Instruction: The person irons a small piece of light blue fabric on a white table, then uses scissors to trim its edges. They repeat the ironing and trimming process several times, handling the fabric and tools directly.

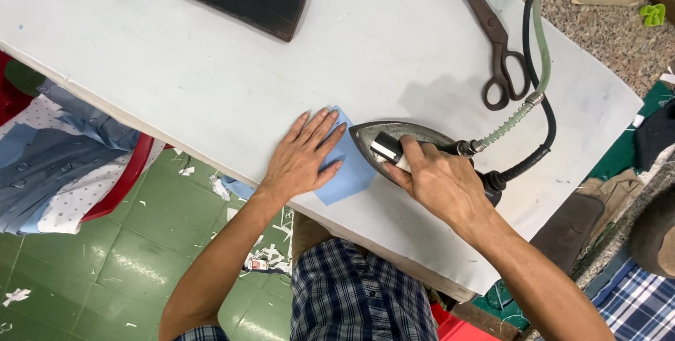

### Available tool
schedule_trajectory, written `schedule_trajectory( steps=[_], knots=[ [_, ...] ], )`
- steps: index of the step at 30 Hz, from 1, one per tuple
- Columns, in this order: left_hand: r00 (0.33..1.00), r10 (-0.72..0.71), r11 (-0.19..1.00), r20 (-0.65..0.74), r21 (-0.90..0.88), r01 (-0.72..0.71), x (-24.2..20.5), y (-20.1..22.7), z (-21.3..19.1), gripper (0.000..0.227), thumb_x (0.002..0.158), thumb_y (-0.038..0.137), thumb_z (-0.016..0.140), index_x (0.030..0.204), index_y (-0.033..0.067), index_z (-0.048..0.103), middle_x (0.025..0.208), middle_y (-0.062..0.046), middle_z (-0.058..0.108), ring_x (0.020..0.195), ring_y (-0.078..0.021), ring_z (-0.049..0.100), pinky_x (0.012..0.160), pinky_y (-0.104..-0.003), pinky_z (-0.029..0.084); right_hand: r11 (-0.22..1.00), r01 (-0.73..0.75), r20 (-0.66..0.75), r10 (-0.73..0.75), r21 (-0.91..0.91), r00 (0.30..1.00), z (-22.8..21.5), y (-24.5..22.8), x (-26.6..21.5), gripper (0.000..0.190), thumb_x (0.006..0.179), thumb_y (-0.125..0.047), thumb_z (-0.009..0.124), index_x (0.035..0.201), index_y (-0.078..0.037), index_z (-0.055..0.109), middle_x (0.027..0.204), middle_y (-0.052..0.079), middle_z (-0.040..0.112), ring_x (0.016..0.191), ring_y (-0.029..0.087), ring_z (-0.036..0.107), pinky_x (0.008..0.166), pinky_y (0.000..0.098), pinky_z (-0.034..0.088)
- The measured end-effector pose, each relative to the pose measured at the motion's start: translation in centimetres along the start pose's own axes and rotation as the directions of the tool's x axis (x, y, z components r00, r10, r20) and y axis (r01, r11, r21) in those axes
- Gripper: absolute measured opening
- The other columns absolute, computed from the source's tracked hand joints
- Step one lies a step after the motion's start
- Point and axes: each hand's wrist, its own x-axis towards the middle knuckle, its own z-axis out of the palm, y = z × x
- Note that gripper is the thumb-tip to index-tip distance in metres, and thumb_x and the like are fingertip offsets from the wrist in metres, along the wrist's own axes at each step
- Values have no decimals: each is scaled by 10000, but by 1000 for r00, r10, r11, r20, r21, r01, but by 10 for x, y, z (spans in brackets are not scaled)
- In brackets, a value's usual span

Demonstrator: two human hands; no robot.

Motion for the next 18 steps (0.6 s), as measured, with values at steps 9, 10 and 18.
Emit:
schedule_trajectory(
  steps=[9, 10, 18],
  knots=[
    [999, -27, 1000, 28, 5, 27, 0, 0, 2, 640, 986, 537, 471, 1527, 196, 457, 1629, -63, 365, 1518, -216, 297, 1273, -433, 149, 998, -66, 55, 65, 11, 996, -3, -5, 8, 529, 1009, -567, 428, 1308, -137, 506, 810, 128, 690, 681, 312, 762, 586, 446, 596],
    [999, -27, 1000, 30, 8, 27, 0, 0, 2, 642, 984, 536, 475, 1529, 198, 453, 1629, -62, 364, 1517, -215, 299, 1273, -432, 154, 997, -77, 76, 76, 10, 994, -5, -6, 9, 528, 1017, -562, 409, 1301, -127, 501, 824, 138, 692, 694, 321, 765, 603, 455, 600],
    [999, -34, 999, 18, 8, 33, 0, 0, 3, 638, 979, 540, 472, 1527, 213, 453, 1619, -56, 376, 1512, -215, 312, 1272, -425, 164, 994, -100, 105, 96, 35, 990, -8, -12, 14, 507, 1026, -540, 407, 1259, -98, 493, 822, 163, 688, 695, 362, 763, 611, 483, 598]
  ],
)
